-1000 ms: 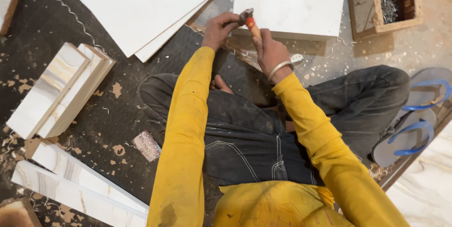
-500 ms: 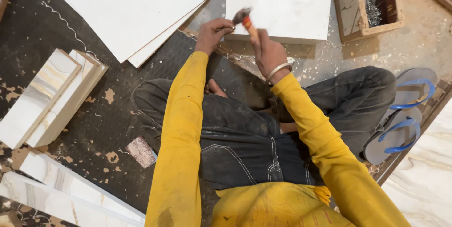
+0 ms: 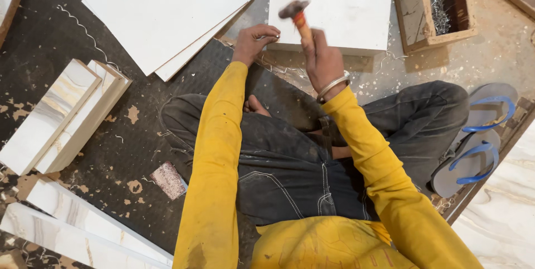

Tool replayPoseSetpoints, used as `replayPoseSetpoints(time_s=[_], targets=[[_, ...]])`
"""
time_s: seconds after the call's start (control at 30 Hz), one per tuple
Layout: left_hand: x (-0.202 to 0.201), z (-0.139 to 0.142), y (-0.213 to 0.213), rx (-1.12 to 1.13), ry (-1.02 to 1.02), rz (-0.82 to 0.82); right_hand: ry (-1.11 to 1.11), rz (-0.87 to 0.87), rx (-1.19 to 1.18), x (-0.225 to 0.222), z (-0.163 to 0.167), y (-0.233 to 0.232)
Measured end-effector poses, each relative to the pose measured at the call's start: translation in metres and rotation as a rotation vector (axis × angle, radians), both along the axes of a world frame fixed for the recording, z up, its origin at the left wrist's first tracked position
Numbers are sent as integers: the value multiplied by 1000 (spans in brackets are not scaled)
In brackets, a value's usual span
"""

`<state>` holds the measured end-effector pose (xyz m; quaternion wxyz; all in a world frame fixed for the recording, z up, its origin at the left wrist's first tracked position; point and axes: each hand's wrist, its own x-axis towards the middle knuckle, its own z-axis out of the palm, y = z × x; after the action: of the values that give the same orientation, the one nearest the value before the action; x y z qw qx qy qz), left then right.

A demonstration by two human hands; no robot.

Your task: The person sits on the workshop floor assembling small white wooden boxes. They hold nails from a wooden nail box, position them along the edges of white panels, and hammer the nails in, rotating the panels to work different sides and stacking finished pieces aside.

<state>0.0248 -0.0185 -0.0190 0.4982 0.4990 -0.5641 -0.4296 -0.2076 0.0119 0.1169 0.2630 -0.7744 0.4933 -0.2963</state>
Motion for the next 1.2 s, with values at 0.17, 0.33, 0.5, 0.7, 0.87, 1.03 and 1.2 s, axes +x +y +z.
replayPoseSetpoints(time_s=[0.17,0.33,0.5,0.7,0.87,1.03,1.2], targets=[[1,2,0,24,-46,17,151,-36,81,11,-6,2],[0,-1,-1,41,-45,30,361,24,102,4,-23,0],[6,3,2,27,53,-31,17,-79,44,-8,-40,-9],[1,13,21,55,-203,81,128,-124,52,-11,-67,-36],[-16,6,23,80,-320,288,257,-138,89,-1,-94,-57],[-16,-7,12,135,-233,280,215,-105,48,7,-114,-62],[-16,-10,13,64,-175,272,244,-140,97,4,-125,-70]])
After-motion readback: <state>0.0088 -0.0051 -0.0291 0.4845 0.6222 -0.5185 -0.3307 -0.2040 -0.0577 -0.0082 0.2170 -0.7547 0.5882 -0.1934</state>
